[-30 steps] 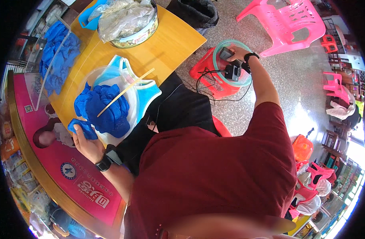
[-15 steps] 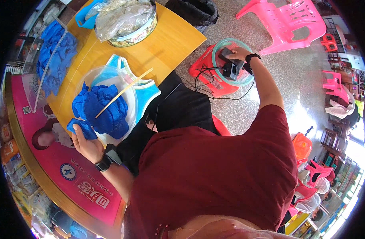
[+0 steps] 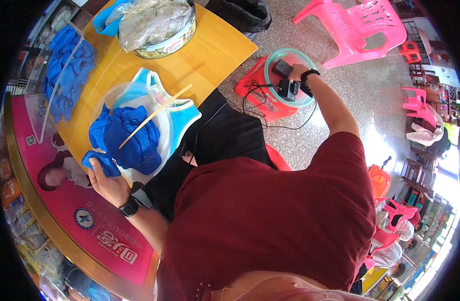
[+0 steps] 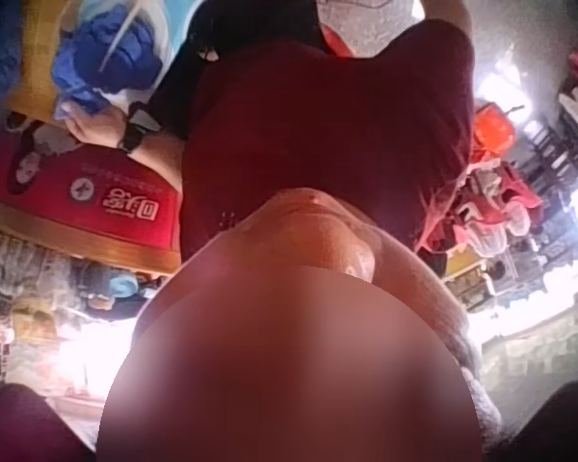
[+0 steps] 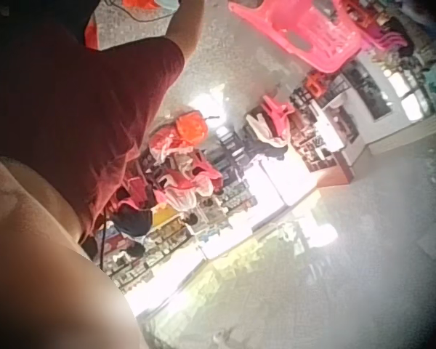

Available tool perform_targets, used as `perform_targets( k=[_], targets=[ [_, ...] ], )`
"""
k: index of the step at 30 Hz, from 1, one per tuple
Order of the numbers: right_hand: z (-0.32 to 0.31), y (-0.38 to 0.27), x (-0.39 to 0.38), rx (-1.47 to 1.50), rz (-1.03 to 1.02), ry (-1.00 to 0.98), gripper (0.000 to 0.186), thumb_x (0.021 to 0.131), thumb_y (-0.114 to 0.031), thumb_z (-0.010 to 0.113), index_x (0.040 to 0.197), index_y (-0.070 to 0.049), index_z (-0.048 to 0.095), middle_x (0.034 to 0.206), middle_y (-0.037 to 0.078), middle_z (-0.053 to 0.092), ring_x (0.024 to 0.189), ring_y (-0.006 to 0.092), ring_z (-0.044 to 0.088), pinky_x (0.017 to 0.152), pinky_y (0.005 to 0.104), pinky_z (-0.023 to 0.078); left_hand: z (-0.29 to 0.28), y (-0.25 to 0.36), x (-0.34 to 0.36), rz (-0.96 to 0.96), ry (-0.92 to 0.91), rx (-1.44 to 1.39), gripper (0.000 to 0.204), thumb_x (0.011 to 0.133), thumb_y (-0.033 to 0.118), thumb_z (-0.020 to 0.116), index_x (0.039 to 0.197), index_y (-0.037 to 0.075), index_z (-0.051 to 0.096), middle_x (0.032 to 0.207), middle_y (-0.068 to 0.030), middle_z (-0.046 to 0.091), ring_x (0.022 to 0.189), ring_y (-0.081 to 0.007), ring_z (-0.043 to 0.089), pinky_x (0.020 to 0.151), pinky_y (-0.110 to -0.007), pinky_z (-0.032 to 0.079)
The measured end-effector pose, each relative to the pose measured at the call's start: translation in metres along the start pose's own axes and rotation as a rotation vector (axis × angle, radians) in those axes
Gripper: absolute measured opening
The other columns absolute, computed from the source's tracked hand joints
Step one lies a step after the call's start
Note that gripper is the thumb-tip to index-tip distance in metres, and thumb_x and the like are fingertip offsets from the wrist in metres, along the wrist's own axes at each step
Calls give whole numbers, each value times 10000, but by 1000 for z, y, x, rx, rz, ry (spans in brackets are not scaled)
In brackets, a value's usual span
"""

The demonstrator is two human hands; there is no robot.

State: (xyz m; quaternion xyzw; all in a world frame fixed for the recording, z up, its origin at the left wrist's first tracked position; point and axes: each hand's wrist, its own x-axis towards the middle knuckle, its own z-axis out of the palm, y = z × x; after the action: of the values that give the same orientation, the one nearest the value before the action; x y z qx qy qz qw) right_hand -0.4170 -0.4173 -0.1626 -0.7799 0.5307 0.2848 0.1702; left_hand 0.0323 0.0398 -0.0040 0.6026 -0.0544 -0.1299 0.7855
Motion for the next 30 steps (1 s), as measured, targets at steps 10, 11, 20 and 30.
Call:
perform_targets(
  k=[10,11,20,30],
  targets=[
    [-4,6,-21,221,56,-31,431,635,-204,708,982,31,608,783,186,666,622,285,668,500,367,529,-4,-2,2,22,-15,-27,235,911,219,628,1066,43,633,953,-58,672,814,-128,637,699,-279,508],
    [-3,8,-19,210,35,-28,462,631,-195,711,1022,22,594,804,187,666,630,284,669,511,369,532,-4,-1,1,23,-16,-27,235,911,219,628,1066,43,633,953,-58,672,814,-128,637,699,-279,508],
    [12,29,-2,47,-181,16,606,599,-172,734,1151,-18,535,972,217,648,927,354,632,770,427,521,1,-2,1,20,3,-25,200,903,212,639,1021,51,638,882,-42,674,752,-115,639,648,-265,506],
    [9,13,-22,-206,-174,125,680,662,-232,753,1222,-38,420,1137,242,558,1035,404,577,880,462,479,5,0,-2,37,-14,-29,170,911,193,626,967,35,652,880,-53,682,745,-117,640,636,-245,499]
  ],
)
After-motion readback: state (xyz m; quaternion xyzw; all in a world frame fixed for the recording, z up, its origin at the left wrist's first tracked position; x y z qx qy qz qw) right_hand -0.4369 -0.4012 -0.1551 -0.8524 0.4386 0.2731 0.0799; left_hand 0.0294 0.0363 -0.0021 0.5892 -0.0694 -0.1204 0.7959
